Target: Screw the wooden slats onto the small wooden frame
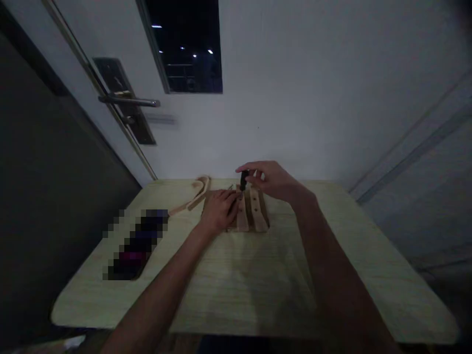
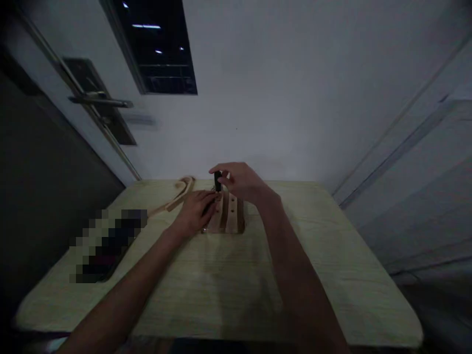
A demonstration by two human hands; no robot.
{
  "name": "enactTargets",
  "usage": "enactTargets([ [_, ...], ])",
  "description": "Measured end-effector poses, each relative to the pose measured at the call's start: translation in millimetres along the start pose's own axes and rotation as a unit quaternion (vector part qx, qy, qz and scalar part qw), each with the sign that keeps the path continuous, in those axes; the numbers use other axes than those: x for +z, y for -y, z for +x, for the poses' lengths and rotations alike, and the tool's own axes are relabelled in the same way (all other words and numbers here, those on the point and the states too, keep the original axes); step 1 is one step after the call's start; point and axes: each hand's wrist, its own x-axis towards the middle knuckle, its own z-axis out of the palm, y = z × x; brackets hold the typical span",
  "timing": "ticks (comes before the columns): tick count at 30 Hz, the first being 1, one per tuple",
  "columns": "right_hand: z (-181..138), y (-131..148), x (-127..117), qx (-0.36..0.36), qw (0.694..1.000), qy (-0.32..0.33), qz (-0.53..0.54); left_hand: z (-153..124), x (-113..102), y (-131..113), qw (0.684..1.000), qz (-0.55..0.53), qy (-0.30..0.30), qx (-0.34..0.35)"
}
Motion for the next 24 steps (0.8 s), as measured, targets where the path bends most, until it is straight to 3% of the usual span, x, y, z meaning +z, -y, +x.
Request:
enactTargets([
  [13,2,11,13,0.073,0.978,-0.080,-0.178,-2,-3,-3,1.000,-0.007,-0.012,-0.010],
  [24,0,-4,3,0.001,0.999,-0.025,-0.035,-2,-2,-2,1.000,-0.002,-0.002,-0.017],
])
